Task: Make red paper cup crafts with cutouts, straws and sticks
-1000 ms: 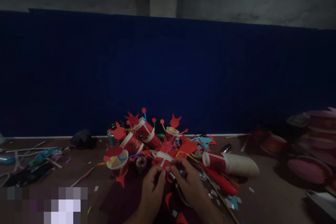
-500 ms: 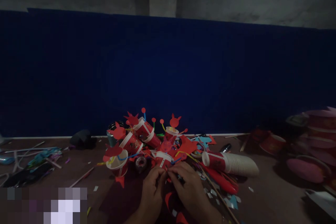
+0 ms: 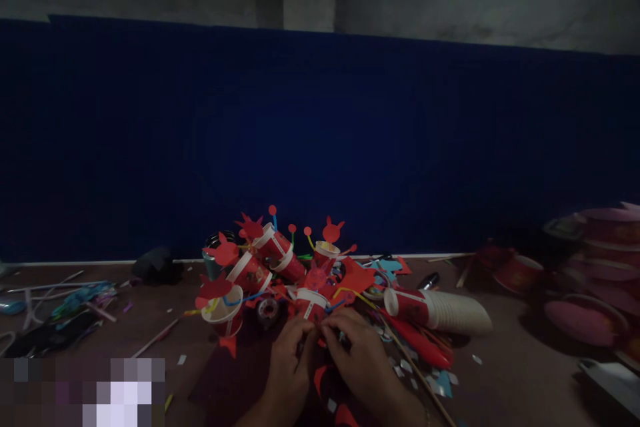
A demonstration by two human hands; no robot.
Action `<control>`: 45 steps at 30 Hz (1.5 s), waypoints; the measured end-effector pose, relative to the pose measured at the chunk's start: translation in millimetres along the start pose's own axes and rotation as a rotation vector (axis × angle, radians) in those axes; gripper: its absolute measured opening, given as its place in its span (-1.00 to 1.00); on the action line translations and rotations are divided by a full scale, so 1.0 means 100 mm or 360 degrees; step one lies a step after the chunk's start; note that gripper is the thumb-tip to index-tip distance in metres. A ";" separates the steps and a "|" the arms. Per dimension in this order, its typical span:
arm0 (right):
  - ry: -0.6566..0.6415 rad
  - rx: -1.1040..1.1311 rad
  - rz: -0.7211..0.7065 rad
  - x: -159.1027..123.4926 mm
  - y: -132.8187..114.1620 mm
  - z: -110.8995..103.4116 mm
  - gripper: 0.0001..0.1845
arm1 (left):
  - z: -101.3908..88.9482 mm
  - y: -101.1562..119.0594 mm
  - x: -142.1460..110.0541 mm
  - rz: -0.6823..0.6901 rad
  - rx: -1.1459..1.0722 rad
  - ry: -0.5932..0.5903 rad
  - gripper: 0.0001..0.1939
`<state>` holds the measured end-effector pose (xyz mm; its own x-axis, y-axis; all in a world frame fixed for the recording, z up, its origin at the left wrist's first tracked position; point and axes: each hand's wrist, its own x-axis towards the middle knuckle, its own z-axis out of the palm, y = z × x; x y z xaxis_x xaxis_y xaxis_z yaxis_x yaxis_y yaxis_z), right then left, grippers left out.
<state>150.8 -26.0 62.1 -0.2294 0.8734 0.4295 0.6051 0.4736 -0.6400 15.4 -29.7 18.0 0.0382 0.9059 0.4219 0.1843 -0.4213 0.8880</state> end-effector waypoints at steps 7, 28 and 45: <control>0.0019 -0.0181 0.0108 0.05 0.05 -0.09 -0.81 | -0.01 0.07 0.03 -0.0051 0.0018 0.0157 -0.75; -0.0099 0.0585 0.0543 0.05 0.01 0.01 -0.81 | -0.05 0.10 0.06 -0.0214 -0.0173 0.0267 -0.83; -0.0218 0.1215 0.0754 0.10 0.02 -0.03 -0.72 | -0.05 0.04 0.08 -0.0055 -0.0034 0.0144 -0.83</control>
<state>152.1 -16.2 66.7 -0.2032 0.9785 -0.0342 0.0007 -0.0348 -0.9994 11.6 -23.8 25.7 -0.0568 0.9126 0.4049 0.1630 -0.3916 0.9056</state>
